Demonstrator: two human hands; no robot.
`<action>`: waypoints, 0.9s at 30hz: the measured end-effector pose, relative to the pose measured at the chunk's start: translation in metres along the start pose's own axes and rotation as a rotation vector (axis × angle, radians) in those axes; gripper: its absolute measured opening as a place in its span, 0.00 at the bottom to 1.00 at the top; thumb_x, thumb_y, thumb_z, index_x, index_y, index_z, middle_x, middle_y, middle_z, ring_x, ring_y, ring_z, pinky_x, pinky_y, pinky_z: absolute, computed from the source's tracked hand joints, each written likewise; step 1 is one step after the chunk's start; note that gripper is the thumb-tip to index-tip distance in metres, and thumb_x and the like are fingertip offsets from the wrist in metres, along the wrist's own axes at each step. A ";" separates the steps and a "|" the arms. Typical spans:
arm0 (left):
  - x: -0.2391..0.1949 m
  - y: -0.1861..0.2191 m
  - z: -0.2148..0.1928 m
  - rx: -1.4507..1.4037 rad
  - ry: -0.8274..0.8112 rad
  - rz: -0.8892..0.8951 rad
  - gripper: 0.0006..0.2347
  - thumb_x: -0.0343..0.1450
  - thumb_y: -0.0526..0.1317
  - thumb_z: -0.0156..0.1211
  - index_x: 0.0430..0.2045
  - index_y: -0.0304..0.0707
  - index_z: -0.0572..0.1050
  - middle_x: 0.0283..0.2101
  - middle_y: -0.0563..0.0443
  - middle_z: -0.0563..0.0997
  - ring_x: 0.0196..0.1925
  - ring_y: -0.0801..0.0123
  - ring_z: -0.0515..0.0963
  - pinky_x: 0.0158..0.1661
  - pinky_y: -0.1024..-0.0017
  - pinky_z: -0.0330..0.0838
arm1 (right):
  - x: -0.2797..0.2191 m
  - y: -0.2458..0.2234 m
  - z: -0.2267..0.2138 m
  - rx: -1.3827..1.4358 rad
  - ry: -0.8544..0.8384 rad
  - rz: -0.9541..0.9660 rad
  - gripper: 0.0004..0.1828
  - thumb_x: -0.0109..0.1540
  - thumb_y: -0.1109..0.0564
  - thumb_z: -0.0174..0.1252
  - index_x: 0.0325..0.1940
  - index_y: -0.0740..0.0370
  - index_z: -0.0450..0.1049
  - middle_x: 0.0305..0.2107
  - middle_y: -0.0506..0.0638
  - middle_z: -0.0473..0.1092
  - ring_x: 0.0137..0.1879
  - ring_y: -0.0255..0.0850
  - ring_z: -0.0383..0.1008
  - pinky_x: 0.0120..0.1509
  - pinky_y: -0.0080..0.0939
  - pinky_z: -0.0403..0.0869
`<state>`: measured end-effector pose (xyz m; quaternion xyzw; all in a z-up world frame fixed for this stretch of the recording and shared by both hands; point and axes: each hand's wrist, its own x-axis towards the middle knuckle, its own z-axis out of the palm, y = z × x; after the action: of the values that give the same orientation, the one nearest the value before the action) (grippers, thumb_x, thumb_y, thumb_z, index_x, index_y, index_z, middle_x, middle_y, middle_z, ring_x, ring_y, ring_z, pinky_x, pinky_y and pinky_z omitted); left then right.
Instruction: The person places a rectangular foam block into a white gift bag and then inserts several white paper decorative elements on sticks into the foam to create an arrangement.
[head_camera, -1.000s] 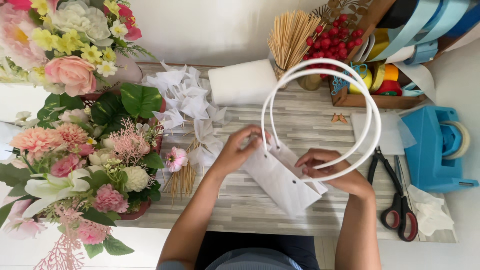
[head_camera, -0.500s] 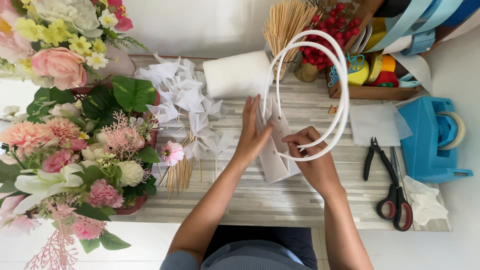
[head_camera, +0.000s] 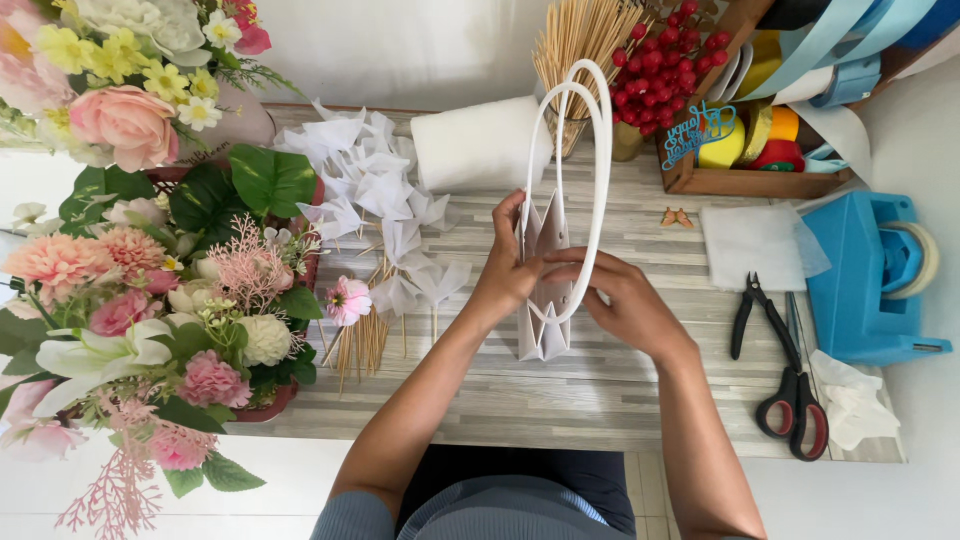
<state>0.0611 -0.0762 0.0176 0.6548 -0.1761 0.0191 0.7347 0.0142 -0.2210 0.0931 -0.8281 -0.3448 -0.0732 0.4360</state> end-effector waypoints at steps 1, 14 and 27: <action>0.000 -0.001 0.000 -0.001 0.000 0.000 0.33 0.52 0.23 0.39 0.55 0.36 0.43 0.60 0.26 0.43 0.61 0.30 0.39 0.58 0.43 0.34 | -0.004 0.009 0.003 -0.001 0.000 0.000 0.25 0.47 0.80 0.43 0.41 0.63 0.72 0.41 0.60 0.68 0.43 0.57 0.70 0.40 0.51 0.70; 0.000 -0.029 -0.028 -0.129 0.075 0.035 0.33 0.49 0.20 0.34 0.52 0.38 0.51 0.56 0.35 0.58 0.62 0.45 0.51 0.57 0.51 0.46 | -0.022 0.040 -0.002 -0.254 0.061 0.148 0.14 0.47 0.76 0.46 0.21 0.58 0.67 0.27 0.48 0.63 0.35 0.47 0.69 0.36 0.42 0.72; -0.009 0.005 -0.018 -0.087 0.001 0.009 0.29 0.50 0.21 0.37 0.49 0.32 0.57 0.59 0.29 0.53 0.64 0.42 0.46 0.59 0.51 0.40 | -0.022 0.038 0.002 -0.186 0.091 0.169 0.15 0.44 0.78 0.44 0.22 0.62 0.66 0.29 0.52 0.64 0.39 0.50 0.67 0.37 0.42 0.72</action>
<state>0.0555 -0.0566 0.0182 0.6215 -0.1794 0.0151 0.7625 0.0215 -0.2453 0.0574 -0.8867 -0.2455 -0.1054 0.3773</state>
